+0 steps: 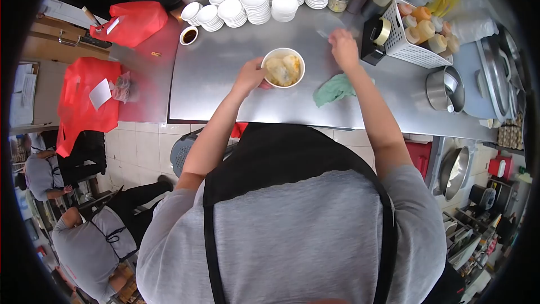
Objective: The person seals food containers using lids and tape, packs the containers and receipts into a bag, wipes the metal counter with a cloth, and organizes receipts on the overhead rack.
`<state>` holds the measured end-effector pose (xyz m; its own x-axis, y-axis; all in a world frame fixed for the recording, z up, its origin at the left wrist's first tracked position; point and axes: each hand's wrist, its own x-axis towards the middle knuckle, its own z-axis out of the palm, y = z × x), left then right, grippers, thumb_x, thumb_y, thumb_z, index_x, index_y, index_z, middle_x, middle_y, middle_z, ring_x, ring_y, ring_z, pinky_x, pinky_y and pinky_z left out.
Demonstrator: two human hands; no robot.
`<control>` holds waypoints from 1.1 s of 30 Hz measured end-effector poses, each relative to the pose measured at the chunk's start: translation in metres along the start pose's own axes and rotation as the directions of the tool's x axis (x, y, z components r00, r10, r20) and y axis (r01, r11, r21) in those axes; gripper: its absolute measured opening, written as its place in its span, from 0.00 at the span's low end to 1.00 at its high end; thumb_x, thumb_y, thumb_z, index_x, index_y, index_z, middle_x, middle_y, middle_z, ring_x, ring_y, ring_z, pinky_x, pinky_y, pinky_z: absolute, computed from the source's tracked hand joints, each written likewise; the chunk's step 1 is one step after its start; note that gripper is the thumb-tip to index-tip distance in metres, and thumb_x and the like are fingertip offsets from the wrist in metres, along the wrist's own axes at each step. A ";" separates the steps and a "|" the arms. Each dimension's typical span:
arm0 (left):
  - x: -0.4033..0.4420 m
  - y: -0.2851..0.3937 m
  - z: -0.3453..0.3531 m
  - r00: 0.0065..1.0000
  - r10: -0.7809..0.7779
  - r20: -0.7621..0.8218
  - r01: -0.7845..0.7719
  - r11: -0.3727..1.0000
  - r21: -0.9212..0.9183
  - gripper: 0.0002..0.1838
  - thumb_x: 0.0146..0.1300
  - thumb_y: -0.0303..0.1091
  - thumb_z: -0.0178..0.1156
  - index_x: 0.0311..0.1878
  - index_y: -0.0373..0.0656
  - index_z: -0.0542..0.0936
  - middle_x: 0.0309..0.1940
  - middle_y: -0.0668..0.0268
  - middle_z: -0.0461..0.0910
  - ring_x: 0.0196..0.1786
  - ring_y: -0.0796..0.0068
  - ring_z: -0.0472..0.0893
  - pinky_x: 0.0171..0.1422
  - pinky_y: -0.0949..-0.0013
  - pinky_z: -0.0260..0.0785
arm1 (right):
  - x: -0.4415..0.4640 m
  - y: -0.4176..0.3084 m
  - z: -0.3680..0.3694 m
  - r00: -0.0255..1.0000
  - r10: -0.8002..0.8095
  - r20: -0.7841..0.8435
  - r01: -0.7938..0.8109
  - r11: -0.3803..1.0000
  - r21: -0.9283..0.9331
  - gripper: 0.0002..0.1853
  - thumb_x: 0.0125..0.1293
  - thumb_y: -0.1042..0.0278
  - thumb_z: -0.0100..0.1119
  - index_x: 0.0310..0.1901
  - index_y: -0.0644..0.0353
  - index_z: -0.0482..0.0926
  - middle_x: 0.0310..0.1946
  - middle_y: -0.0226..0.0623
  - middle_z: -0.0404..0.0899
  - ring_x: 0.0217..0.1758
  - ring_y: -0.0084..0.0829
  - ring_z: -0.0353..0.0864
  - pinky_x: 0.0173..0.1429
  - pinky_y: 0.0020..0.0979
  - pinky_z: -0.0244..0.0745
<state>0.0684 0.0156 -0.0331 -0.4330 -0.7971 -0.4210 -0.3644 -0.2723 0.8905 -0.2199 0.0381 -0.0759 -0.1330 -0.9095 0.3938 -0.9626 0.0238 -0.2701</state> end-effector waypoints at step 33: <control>0.042 -0.012 0.028 0.937 0.195 -0.289 -0.156 0.976 0.154 0.23 0.62 0.49 0.45 0.36 0.36 0.77 0.27 0.47 0.76 0.37 0.51 0.77 0.42 0.61 0.66 | -0.028 -0.106 0.031 0.876 0.386 0.288 -0.474 0.584 0.658 0.19 0.61 0.53 0.47 0.33 0.65 0.77 0.33 0.50 0.75 0.40 0.48 0.72 0.46 0.40 0.66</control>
<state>0.0314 0.0009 -0.0663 -0.2388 -0.9559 -0.1710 -0.4156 -0.0585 0.9077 -0.1069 0.0482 -0.0851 -0.4203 -0.9073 -0.0127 -0.3439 0.1722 -0.9231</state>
